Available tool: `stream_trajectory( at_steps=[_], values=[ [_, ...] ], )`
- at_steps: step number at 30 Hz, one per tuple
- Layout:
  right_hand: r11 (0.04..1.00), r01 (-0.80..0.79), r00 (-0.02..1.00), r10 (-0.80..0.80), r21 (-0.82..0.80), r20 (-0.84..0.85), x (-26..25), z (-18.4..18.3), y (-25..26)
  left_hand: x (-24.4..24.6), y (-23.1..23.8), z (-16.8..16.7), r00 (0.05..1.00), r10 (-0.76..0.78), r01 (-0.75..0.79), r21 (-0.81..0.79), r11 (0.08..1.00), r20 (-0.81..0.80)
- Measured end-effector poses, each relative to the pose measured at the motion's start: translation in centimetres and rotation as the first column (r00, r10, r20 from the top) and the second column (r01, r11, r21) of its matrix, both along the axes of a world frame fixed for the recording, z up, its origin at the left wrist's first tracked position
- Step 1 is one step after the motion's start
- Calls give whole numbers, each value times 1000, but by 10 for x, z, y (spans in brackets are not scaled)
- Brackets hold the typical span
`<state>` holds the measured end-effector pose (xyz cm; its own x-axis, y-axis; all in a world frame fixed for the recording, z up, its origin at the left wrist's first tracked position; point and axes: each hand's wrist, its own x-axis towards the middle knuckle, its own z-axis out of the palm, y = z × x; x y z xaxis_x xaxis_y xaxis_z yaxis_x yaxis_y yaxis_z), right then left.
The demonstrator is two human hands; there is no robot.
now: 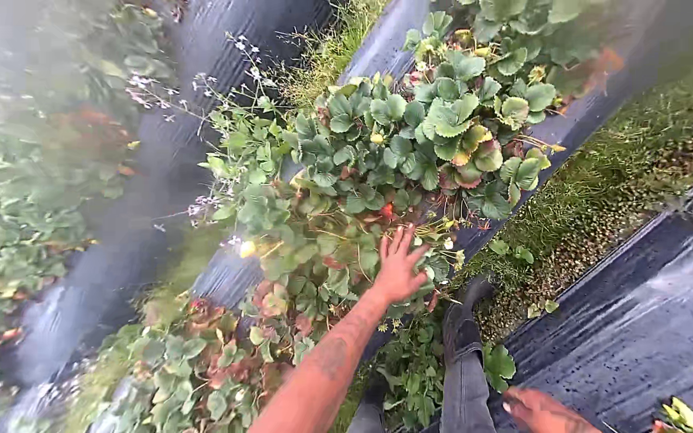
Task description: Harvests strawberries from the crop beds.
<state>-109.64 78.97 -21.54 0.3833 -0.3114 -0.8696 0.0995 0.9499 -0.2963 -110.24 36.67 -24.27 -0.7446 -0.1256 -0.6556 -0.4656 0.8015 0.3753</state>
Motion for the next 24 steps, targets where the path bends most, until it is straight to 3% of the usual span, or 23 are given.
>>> stream_trajectory(
  at_steps=[2, 3, 5, 8, 9, 10, 11, 13, 14, 15, 16, 17, 19, 22, 24],
  values=[
    [937, 345, 926, -350, -60, -143, -69, 0, -54, -13, 0, -1, 997, 17, -18, 15, 1000, 81],
    [866, 482, 834, -500, -134, -233, -105, 4, -84, -20, -1, -1, 993, 17, -21, 25, 999, 120],
    [669, 642, 525, -739, -374, -422, -176, 8, -144, -35, -6, 0, 979, 11, -19, 37, 999, 202],
    [362, 580, -31, -885, -730, -464, -282, 6, -228, -37, -9, 7, 953, 8, -16, 26, 1000, 302],
    [307, 523, -156, -883, -795, -443, -314, 7, -257, -38, -8, 10, 944, -2, -4, 19, 1000, 329],
    [325, 469, -196, -868, -822, -455, -342, 8, -283, -44, -6, 10, 938, -21, 18, 10, 1000, 345],
    [437, 405, -129, -842, -803, -523, -360, 8, -306, -50, -4, 9, 935, -37, 38, 3, 999, 352],
    [758, 117, 287, -644, -642, -709, -345, 3, -352, -49, -4, 10, 930, -57, 67, -14, 998, 362],
    [825, -115, 459, -450, -553, -766, -318, -1, -373, -48, -5, 10, 928, -63, 76, -22, 997, 367],
    [816, -344, 525, -243, -465, -816, -290, -7, -389, -51, -6, 10, 924, -64, 80, -27, 996, 377],
    [776, -493, 528, -92, -393, -844, -264, -12, -396, -55, -5, 10, 915, -65, 82, -26, 996, 398],
    [759, -548, 535, -5, -352, -845, -245, -12, -395, -58, -3, 12, 901, -73, 90, -18, 996, 428],
    [772, -519, 586, 8, -367, -810, -232, -7, -387, -66, -2, 15, 883, -83, 98, -8, 995, 461],
    [735, -370, 642, -240, -569, -728, -237, 6, -366, -66, -10, 14, 868, -74, 104, -35, 994, 490],
    [678, -225, 644, -436, -700, -629, -243, 14, -339, -47, -16, 13, 927, -28, 61, -75, 995, 374]
  ],
)
